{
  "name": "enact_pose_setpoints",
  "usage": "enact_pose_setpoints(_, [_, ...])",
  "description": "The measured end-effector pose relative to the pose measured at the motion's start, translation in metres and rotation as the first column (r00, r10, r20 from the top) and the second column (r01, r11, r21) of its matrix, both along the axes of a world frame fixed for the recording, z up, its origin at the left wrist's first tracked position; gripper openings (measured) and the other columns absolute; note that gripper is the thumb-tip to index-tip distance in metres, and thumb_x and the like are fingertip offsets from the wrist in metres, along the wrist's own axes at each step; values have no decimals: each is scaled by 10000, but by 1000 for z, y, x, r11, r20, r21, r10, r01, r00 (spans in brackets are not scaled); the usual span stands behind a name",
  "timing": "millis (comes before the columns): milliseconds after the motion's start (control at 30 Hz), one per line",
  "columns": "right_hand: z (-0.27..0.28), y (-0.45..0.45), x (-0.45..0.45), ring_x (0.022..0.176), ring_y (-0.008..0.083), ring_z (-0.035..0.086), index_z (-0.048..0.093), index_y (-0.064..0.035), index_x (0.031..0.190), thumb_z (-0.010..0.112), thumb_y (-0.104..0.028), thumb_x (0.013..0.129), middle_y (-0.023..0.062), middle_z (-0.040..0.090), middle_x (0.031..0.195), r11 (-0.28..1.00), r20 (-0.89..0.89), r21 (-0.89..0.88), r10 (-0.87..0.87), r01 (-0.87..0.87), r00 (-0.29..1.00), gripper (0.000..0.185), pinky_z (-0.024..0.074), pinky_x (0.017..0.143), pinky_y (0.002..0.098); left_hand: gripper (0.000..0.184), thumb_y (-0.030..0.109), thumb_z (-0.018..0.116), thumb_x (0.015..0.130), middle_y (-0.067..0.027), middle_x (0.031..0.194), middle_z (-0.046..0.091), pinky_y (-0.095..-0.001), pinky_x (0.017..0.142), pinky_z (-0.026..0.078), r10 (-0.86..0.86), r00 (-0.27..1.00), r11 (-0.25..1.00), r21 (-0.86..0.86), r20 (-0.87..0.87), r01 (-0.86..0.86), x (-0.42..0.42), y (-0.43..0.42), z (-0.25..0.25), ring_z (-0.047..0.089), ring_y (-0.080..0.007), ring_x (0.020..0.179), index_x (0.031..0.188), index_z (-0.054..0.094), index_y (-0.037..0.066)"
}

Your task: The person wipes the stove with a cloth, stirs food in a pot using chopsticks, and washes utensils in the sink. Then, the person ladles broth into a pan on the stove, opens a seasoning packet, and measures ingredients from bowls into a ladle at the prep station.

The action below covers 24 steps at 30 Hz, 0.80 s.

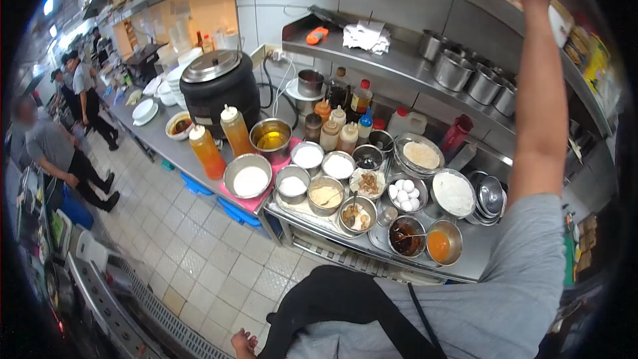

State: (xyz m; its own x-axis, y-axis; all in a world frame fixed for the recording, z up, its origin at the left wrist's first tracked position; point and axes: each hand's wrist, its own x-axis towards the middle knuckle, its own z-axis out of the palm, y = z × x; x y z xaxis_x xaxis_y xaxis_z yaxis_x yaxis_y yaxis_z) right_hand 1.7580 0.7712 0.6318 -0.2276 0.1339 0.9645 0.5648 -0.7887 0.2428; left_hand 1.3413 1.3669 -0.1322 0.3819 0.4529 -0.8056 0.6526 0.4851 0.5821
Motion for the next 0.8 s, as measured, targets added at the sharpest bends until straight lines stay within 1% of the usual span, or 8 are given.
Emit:
enact_pose_setpoints(133, [38, -38, 43, 717, 330, 637, 646, 15, 846, 655, -159, 784, 200, 646, 827, 826, 32, -48, -560, 561, 828, 186, 503, 635, 386, 323, 246, 502, 898, -126, 1024, 579, -369, 565, 462, -119, 992, 993, 0, -44, 119, -4, -55, 13, 580, -268, 742, 1123, 501, 15])
enact_pose_setpoints(200, [15, 16, 11, 912, 247, 629, 661, -28, 997, 538, -116, 830, 167, 647, 1017, 679, -492, -52, -655, 732, 573, 225, 474, 791, 339, 302, 253, 510, 892, -116, 997, 587, -369, 543, 455, -171, 983, 985, 5, -66, 172, -3, -79, 20, 584, -265, 715, 1101, 510, 34])
enact_pose_setpoints(300, [-1, 2, 26, 1002, 261, 603, 650, -65, 1042, 555, -212, 842, 167, 631, 1069, 693, -143, 68, -705, 718, 695, 267, 452, 873, 360, 271, 262, 523, 884, -101, 958, 598, -370, 510, 445, -233, 966, 971, 32, -114, 238, -11, -102, 24, 591, -261, 676, 1068, 523, 64])
enact_pose_setpoints(367, [15, -35, 68, 773, 277, 636, 668, 2, 795, 651, -177, 786, 169, 656, 828, 960, 22, -91, -263, 264, 965, 180, 502, 684, 356, 243, 267, 520, 888, -83, 914, 601, -365, 499, 439, -286, 952, 954, 66, -110, 294, -37, -102, 10, 588, -251, 642, 1034, 542, 75])
enact_pose_setpoints(467, [-80, 53, 19, 767, 215, 638, 672, -10, 882, 615, -175, 825, 128, 661, 873, 990, -56, -85, -121, 116, 991, 184, 526, 683, 293, 220, 273, 514, 899, -46, 840, 592, -351, 508, 436, -315, 945, 939, 115, -87, 323, -100, -91, -38, 576, -225, 594, 995, 562, 81])
enact_pose_setpoints(567, [-125, 83, 25, 742, 205, 626, 662, -24, 937, 622, -221, 844, 124, 653, 878, 930, -161, -299, 171, -213, 972, 221, 512, 633, 242, 206, 268, 532, 893, -34, 824, 588, -334, 512, 434, -74, 970, 992, 86, -231, 96, -90, -97, 23, 578, -206, 593, 987, 560, 88])
enact_pose_setpoints(700, [-257, 136, 19, 854, 97, 588, 673, -72, 1003, 606, -180, 869, 48, 660, 1024, 864, -600, 379, 501, -330, 624, 185, 430, 650, 223, 180, 246, 563, 878, -28, 823, 588, -302, 494, 426, 171, 955, 985, 80, -241, -156, -103, -85, 41, 578, -178, 593, 975, 554, 94])
enact_pose_setpoints(800, [-331, 154, 18, 805, 64, 589, 661, -98, 1049, 627, -190, 851, 3, 666, 938, 818, -793, 531, 572, -223, 210, 221, 435, 613, 202, 189, 257, 578, 874, -26, 831, 595, -290, 487, 422, 220, 968, 975, 32, -120, -218, -122, -83, 30, 580, -173, 585, 981, 554, 104])
